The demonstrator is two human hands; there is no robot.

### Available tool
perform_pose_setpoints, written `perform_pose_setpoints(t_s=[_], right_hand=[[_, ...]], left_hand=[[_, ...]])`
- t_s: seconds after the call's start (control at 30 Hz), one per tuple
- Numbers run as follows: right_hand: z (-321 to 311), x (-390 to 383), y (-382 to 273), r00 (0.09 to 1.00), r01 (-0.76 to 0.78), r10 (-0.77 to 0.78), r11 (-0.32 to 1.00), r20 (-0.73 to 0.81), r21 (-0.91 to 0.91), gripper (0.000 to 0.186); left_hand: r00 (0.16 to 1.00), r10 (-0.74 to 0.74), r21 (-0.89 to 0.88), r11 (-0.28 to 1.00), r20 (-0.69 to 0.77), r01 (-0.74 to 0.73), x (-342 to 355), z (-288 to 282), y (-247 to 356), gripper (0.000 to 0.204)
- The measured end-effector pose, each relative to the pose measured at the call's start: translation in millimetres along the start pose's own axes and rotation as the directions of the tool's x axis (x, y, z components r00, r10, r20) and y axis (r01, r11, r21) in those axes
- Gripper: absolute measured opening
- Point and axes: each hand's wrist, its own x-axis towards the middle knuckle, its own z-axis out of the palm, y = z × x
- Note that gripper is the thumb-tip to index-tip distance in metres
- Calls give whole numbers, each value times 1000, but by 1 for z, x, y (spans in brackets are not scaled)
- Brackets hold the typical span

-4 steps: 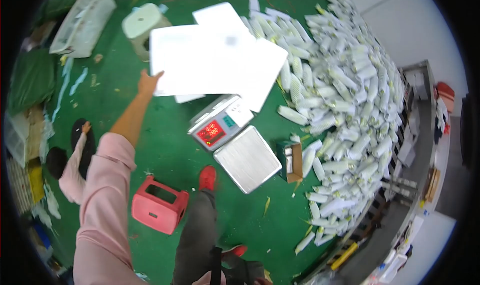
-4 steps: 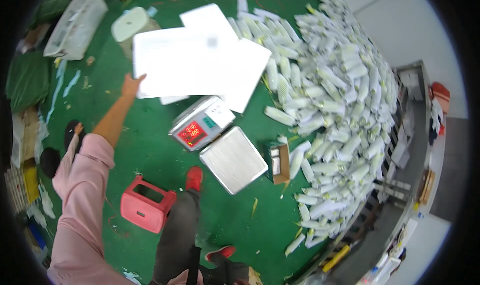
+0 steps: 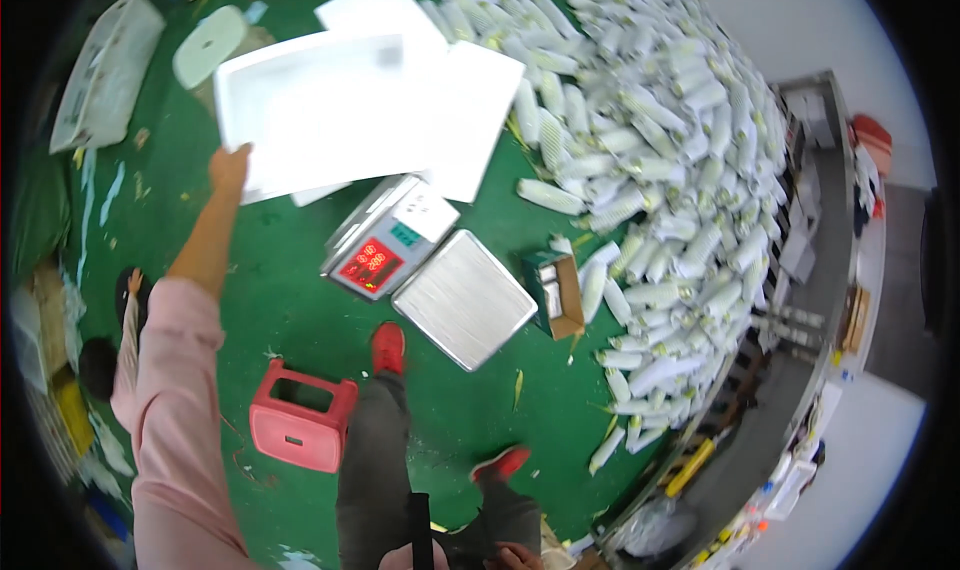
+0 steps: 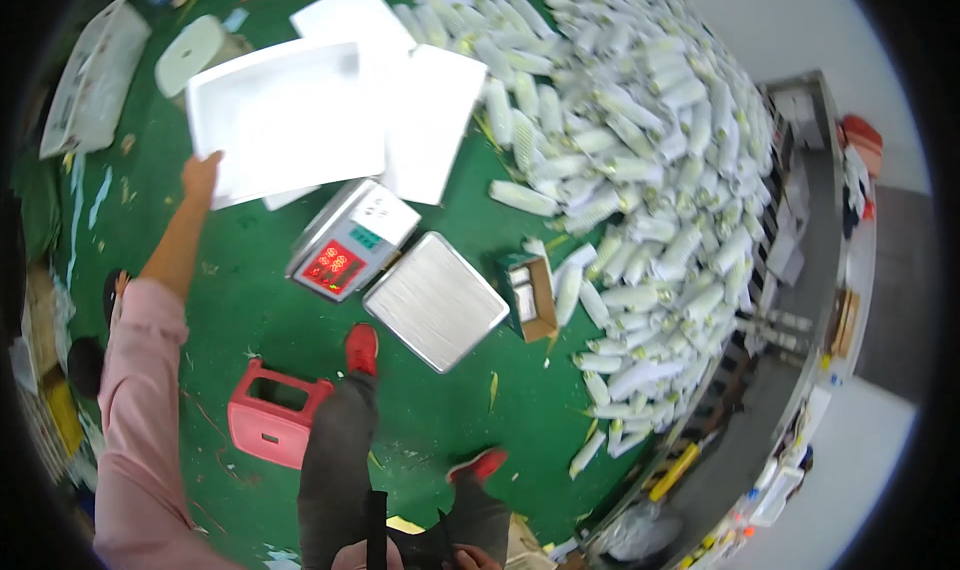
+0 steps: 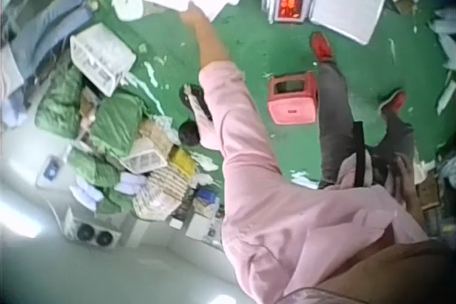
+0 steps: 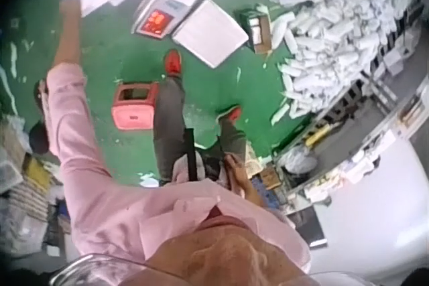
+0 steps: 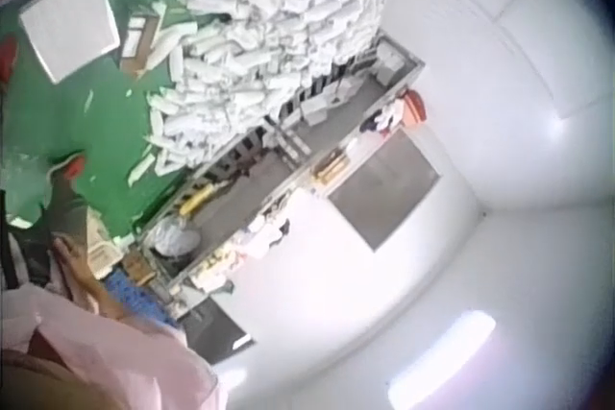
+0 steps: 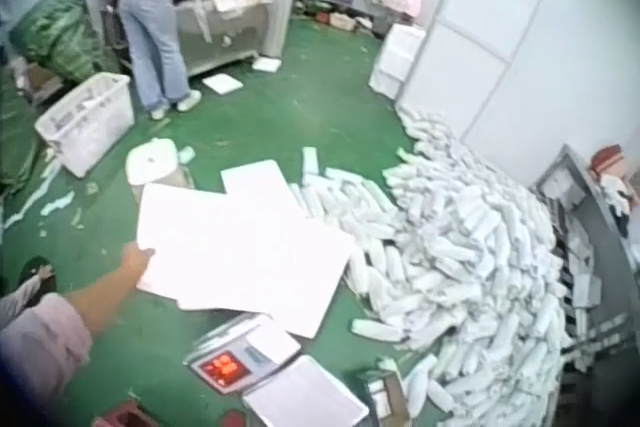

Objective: The person places ears of corn into a white foam container on a digital scale, then adds cold packs from a basket and closes the container with a lid.

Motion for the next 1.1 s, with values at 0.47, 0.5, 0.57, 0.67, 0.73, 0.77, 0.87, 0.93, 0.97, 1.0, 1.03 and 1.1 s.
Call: perform_pose_setpoints(t_s=[0.47,0.5,0.57,0.67,0.73,0.77,0.87,0.93,0.97,1.0,1.03,1.1], right_hand=[[-162,91,-3,982,112,-112,994,150,11,31],[-182,124,-1,971,213,-205,976,121,-53,31],[-228,206,-10,915,390,-402,906,-44,-163,26],[-292,343,-52,733,501,-637,743,-238,-444,30],[-325,425,-86,684,486,-688,677,-240,-553,34],[-332,464,-103,646,467,-716,644,-264,-606,30],[-356,572,-137,656,398,-710,613,-255,-682,39],[-311,624,-165,522,400,-851,311,-65,-862,42],[-385,676,-154,331,480,-943,152,18,-864,43],[-338,690,-165,627,382,-765,138,147,-914,44],[-345,713,-168,687,280,-716,103,124,-954,48],[-359,744,-167,503,505,-863,252,44,-826,55]], left_hand=[[972,-236,-449,867,12,216,-390,-131,60,40],[946,-311,-409,855,89,320,-438,-110,81,42],[849,-512,-471,721,134,509,-521,-52,58,47],[845,-493,-434,728,208,531,-572,50,-8,40],[831,-511,-40,846,219,531,-577,105,-75,46],[799,-565,202,824,205,530,-573,127,-90,49],[834,-548,350,794,61,496,-575,182,-96,57],[820,-572,251,791,-22,558,-581,177,-118,58],[830,-556,117,829,52,547,-583,206,-110,60],[811,-585,185,800,26,571,-588,193,-116,62],[811,-581,211,802,63,558,-587,197,-101,63],[843,-539,129,836,9,533,-591,199,-84,68]])
